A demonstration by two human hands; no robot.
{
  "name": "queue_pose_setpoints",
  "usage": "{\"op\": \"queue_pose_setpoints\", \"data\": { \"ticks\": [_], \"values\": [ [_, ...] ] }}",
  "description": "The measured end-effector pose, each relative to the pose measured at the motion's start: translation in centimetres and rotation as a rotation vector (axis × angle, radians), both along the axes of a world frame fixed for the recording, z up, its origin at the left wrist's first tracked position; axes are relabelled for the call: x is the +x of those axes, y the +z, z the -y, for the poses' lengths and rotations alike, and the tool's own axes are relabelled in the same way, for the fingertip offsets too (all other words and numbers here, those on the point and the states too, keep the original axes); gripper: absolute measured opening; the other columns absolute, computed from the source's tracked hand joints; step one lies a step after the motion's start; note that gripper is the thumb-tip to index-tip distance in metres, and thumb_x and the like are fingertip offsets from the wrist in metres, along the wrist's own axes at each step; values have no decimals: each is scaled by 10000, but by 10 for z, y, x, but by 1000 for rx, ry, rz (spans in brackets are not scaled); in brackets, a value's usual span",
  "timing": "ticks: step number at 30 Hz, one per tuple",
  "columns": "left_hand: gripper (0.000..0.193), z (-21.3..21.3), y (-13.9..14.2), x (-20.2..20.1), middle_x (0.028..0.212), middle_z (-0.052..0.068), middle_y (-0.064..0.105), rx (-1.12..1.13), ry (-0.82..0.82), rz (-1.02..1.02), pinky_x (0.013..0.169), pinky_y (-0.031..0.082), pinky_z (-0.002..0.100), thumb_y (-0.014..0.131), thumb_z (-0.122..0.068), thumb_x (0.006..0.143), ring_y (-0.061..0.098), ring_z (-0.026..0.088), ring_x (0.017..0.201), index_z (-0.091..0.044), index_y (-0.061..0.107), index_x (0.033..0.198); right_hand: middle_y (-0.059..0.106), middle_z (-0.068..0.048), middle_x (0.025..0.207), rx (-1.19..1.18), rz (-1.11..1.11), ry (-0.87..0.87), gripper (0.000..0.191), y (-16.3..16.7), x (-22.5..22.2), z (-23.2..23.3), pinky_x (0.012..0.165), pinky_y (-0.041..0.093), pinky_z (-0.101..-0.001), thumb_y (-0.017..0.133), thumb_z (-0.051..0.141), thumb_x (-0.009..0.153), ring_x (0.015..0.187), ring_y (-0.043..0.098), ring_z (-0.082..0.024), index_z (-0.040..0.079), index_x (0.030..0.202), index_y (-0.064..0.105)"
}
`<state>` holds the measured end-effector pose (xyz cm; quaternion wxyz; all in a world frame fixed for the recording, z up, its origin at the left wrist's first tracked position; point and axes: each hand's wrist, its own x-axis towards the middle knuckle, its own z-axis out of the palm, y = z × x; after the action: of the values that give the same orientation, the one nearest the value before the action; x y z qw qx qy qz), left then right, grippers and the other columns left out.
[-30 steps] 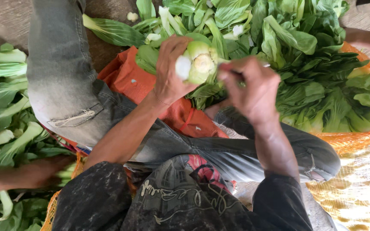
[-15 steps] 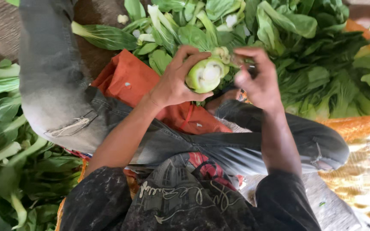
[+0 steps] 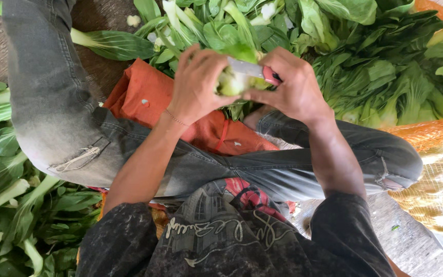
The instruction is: The person sits on the floor among piles of bok choy and uses a small knife to trim the root ends off the vegetables one at a time, discarding trimmed leaves and stems onto the floor and reaching into the pile for the next head.
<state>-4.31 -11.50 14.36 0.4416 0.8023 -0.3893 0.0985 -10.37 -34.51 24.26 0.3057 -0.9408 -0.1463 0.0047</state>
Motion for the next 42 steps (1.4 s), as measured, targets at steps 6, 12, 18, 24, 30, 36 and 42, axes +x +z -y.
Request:
{"op": "queue_pose_setpoints", "data": {
  "ticks": [6,12,18,24,30,36,42],
  "values": [
    [760,-12,-5,6,1240,69,694,-85,165,-100,1079,447,431,1022,-326,731,628,291,1169,-96,602,1321,583,-75,912,-174,77,-165,434,17,-3,1,674,473,-341,982,131,823,756,553,-171,2,1075,653],
    [797,-3,-22,2,1305,48,658,-764,-97,-901,1081,517,362,946,-355,815,642,181,1207,-45,543,1429,676,1,1121,541,-161,-264,429,-4,-2,4,800,507,-234,767,324,1022,932,613,-80,32,1270,575],
    [686,4,-46,1,1295,67,667,-1110,-342,-1366,1020,560,367,701,-528,957,670,169,1162,-37,534,1405,614,-71,968,783,-547,-329,660,-52,-9,-4,688,418,-285,714,475,1049,736,508,-120,6,1472,524],
    [718,15,-63,7,1207,74,711,-1017,-117,-1378,930,570,329,527,-626,1019,696,156,1032,-1,604,1365,600,-35,1368,768,-430,-216,894,-68,-9,-42,1086,447,-274,788,474,901,1256,572,-102,-26,1513,369],
    [619,27,-76,17,1042,42,726,-976,72,-1605,831,543,311,455,-602,1004,671,145,900,-59,676,1202,642,-134,1270,976,-820,-433,797,-76,0,-42,965,515,-395,808,292,833,1107,629,-226,-56,1466,474],
    [513,10,-75,39,1081,107,437,-898,507,-1139,905,387,392,616,-396,1116,431,208,1012,93,469,1157,651,-41,1344,687,-863,-639,667,-99,-35,-37,1009,499,-301,720,239,899,1182,639,-132,80,1487,449],
    [524,-41,-30,61,1350,118,547,-1103,590,-903,1103,409,352,640,-365,1019,505,214,1295,11,505,1358,637,-126,1377,775,-1055,-655,718,-121,-30,-52,1067,455,-463,730,219,872,1251,583,-271,36,1506,448]
  ]
}}
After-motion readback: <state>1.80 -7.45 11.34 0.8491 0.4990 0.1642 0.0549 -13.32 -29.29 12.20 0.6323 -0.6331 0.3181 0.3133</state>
